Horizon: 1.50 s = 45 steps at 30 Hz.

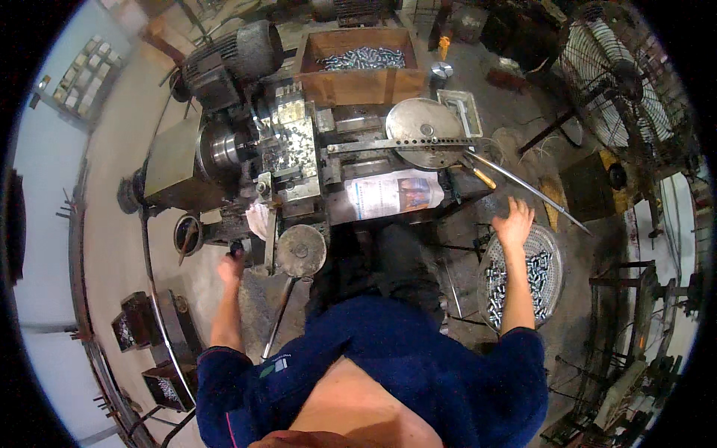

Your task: The person operates a lathe machine by repeatedly loading small metal cylinders into a chuck, turning handles to advance tools or engage the workpiece, and then removing the processed parts and placing them into a large metal container.

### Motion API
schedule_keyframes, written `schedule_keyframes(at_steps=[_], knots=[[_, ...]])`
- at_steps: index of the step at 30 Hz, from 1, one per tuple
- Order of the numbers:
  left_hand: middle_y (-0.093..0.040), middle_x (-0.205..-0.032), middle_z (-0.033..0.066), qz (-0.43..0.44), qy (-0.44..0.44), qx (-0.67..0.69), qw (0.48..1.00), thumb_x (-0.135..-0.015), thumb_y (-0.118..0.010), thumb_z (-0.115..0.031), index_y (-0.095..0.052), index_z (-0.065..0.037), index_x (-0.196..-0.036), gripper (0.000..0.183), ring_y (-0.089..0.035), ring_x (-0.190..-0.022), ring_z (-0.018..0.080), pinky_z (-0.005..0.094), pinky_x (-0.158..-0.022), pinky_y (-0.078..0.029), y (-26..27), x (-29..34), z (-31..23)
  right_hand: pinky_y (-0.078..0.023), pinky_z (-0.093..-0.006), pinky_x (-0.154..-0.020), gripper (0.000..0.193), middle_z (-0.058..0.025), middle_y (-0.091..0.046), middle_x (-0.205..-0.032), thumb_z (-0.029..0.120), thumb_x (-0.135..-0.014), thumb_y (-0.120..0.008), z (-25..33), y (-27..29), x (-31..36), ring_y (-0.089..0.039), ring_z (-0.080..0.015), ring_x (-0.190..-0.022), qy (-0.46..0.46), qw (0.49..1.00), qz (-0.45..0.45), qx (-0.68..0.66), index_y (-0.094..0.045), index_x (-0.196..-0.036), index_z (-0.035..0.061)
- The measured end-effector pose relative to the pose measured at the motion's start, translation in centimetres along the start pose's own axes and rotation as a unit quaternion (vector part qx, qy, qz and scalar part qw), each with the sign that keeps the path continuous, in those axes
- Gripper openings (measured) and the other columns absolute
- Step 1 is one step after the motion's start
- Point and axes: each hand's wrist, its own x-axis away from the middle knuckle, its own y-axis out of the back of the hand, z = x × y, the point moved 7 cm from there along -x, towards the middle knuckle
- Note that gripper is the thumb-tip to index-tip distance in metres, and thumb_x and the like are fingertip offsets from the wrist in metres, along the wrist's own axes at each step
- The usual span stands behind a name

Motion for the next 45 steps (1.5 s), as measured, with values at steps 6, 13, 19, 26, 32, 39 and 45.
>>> schedule_keyframes(at_steps=[6, 13, 19, 26, 32, 39, 45], knots=[[-0.065, -0.084, 0.0179, 0.075, 0.002, 0.025, 0.997, -0.079, -0.054, -0.052, -0.056, -0.005, -0.084, 0.048, -0.063, -0.078, 0.0372, 0.0458, -0.068, -0.05, -2.7, 0.0, 0.6, -0.035, -0.0428, -0.098, 0.046, -0.0152, -0.059, -0.107, 0.017, -0.06, -0.059, 4.1, 1.6, -1.9, -0.051, -0.0328, -0.105, 0.056, 0.991, 0.026, -0.119, -0.062, -0.104, 0.0035], [-0.065, -0.091, 0.0179, 0.133, -0.023, 0.033, 0.99, -0.079, -0.06, -0.038, -0.057, -0.006, -0.102, 0.04, -0.062, -0.087, 0.0338, 0.0441, -0.075, -0.049, 1.1, 0.5, 0.5, -0.044, -0.0395, -0.081, 0.042, -0.0149, -0.06, -0.091, 0.013, -0.055, -0.067, 21.0, 9.4, -6.2, -0.054, -0.0335, -0.09, 0.306, 0.914, -0.088, -0.251, -0.064, -0.095, 0.0022], [-0.065, -0.086, 0.018, 0.153, -0.012, 0.247, 0.957, -0.08, -0.061, -0.029, -0.057, -0.004, -0.113, 0.042, -0.064, -0.078, 0.0284, 0.0378, -0.071, -0.049, 11.9, 0.7, 4.7, -0.037, -0.0425, -0.096, 0.039, -0.0135, -0.06, -0.094, 0.017, -0.051, -0.066, 43.0, 13.1, -4.7, -0.053, -0.0318, -0.098, 0.538, 0.769, -0.027, -0.345, -0.063, -0.087, 0.0021], [-0.065, -0.09, 0.0171, -0.204, 0.138, 0.117, 0.962, -0.089, -0.049, -0.032, -0.061, -0.005, -0.106, 0.034, -0.063, -0.083, 0.0324, 0.0401, -0.071, -0.049, 29.8, 8.1, 16.6, -0.032, -0.0389, -0.102, 0.027, -0.0146, -0.061, -0.087, 0.02, -0.049, -0.065, 56.3, 11.2, -1.8, -0.055, -0.0299, -0.096, 0.607, 0.79, -0.009, -0.08, -0.068, -0.071, 0.004], [-0.064, -0.094, 0.0201, -0.085, 0.284, 0.047, 0.954, -0.078, -0.053, -0.057, -0.061, -0.005, -0.104, 0.059, -0.061, -0.09, 0.0368, 0.0453, -0.076, -0.047, 24.5, 13.5, 12.4, -0.034, -0.0374, -0.099, 0.029, -0.0112, -0.066, -0.089, 0.026, -0.059, -0.064, 58.9, 7.8, -1.9, -0.06, -0.0252, -0.094, 0.593, 0.797, 0.111, 0.009, -0.07, -0.081, 0.0087], [-0.065, -0.088, 0.019, -0.097, 0.335, 0.077, 0.934, -0.072, -0.059, -0.048, -0.064, -0.007, -0.094, 0.047, -0.062, -0.087, 0.0347, 0.044, -0.075, -0.048, 25.1, 14.2, 11.8, -0.039, -0.038, -0.094, 0.023, -0.0186, -0.061, -0.067, 0.02, -0.05, -0.062, 59.0, 7.4, -2.1, -0.059, -0.0336, -0.075, 0.615, 0.781, 0.002, -0.107, -0.063, -0.059, -0.0008], [-0.064, -0.082, 0.018, -0.083, 0.359, 0.106, 0.923, -0.074, -0.056, -0.04, -0.062, -0.005, -0.085, 0.037, -0.063, -0.082, 0.0346, 0.0444, -0.072, -0.049, 24.5, 14.3, 13.9, -0.038, -0.0409, -0.096, 0.025, -0.0194, -0.063, -0.072, 0.021, -0.055, -0.064, 58.6, 8.3, -1.7, -0.059, -0.0332, -0.081, 0.624, 0.775, 0.002, -0.105, -0.064, -0.064, -0.0016]])
